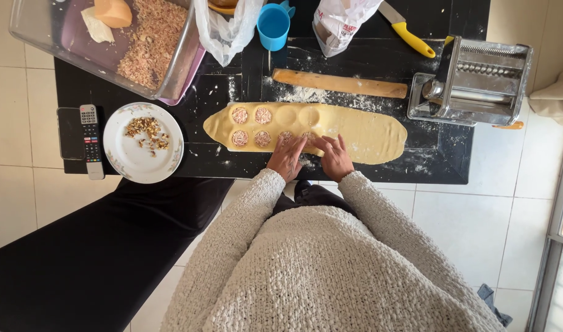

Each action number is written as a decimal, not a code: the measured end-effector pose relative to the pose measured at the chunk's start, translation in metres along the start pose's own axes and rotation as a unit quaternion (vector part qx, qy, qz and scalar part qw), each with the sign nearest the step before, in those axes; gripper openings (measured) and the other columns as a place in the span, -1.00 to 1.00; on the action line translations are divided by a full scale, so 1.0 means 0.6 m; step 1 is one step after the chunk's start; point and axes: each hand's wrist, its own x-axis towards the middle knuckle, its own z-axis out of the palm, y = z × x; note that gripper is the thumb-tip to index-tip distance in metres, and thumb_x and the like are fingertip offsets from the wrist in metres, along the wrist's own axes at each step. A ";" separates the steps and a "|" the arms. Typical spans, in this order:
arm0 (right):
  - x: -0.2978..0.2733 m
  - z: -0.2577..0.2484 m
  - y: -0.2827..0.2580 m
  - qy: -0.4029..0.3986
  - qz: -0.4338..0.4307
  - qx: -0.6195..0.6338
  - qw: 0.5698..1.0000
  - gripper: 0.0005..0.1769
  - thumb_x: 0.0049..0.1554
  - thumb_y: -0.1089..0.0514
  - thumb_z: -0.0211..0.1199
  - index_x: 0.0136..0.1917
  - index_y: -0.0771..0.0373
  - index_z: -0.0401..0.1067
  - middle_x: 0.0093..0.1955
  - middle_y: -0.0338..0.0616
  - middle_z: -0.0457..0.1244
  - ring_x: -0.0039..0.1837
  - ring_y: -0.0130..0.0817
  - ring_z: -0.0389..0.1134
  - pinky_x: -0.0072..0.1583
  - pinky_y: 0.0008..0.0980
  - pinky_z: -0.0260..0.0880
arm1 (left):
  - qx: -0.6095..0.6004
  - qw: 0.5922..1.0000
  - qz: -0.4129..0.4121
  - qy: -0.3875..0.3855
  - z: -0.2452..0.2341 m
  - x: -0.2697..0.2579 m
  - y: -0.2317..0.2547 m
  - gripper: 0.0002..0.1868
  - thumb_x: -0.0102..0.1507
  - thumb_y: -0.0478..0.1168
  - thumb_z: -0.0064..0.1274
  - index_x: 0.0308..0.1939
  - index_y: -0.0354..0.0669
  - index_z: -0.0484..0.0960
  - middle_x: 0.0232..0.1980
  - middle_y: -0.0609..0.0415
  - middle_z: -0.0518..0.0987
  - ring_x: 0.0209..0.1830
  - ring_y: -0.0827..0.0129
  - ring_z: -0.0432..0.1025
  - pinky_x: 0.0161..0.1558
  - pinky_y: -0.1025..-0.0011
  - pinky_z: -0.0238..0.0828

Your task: Filling and shaping handmade ravioli on a floured surface.

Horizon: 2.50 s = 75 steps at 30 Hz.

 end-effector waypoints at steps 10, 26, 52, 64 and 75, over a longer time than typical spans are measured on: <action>0.017 0.003 -0.002 -0.057 -0.071 -0.046 0.995 -0.27 -0.03 0.40 0.11 0.43 0.21 0.23 0.46 -0.16 0.22 0.55 -0.07 0.10 0.54 0.36 -0.22 | 0.005 0.998 -0.035 0.055 -0.008 -0.001 0.002 -0.06 0.18 -0.35 0.08 0.60 -0.07 -0.01 0.48 0.02 0.41 0.52 0.21 0.22 0.52 -0.11 -0.06; 0.028 0.002 -0.005 -0.026 -0.032 -0.042 0.998 -0.33 0.04 0.42 0.01 0.44 0.24 0.22 0.43 -0.18 0.28 0.58 -0.09 0.08 0.56 0.39 -0.32 | -0.015 0.996 -0.058 0.069 -0.017 -0.009 0.016 -0.08 0.15 -0.37 0.07 0.58 -0.12 0.05 0.44 0.02 0.43 0.51 0.20 0.24 0.49 -0.13 -0.03; 0.033 -0.008 0.010 0.010 -0.029 0.027 0.999 -0.29 0.04 0.46 0.02 0.47 0.22 0.21 0.43 -0.21 0.29 0.59 -0.11 0.11 0.60 0.27 -0.19 | 0.022 0.999 -0.045 -0.012 -0.005 0.002 0.019 -0.02 0.21 -0.25 0.06 0.61 -0.17 -0.16 0.44 -0.01 0.39 0.64 0.14 0.04 0.57 -0.11 -0.23; 0.030 0.008 0.025 -0.043 -0.021 0.008 0.999 -0.35 0.03 0.47 0.01 0.41 0.26 0.18 0.45 -0.19 0.27 0.63 -0.07 0.04 0.61 0.25 -0.23 | 0.012 0.996 -0.063 0.058 -0.012 -0.006 0.008 -0.10 0.22 -0.33 0.02 0.61 -0.13 -0.02 0.49 0.01 0.39 0.59 0.20 0.12 0.54 -0.10 -0.13; 0.031 -0.019 0.004 -0.017 -0.009 0.085 0.996 -0.18 -0.04 0.48 -0.01 0.52 0.27 0.18 0.52 -0.02 0.19 0.56 0.01 0.10 0.56 0.16 -0.07 | -0.027 0.993 -0.065 0.094 -0.024 -0.002 0.020 -0.09 0.19 -0.39 -0.01 0.61 -0.18 -0.02 0.45 -0.11 0.41 0.59 0.16 0.15 0.53 -0.03 -0.05</action>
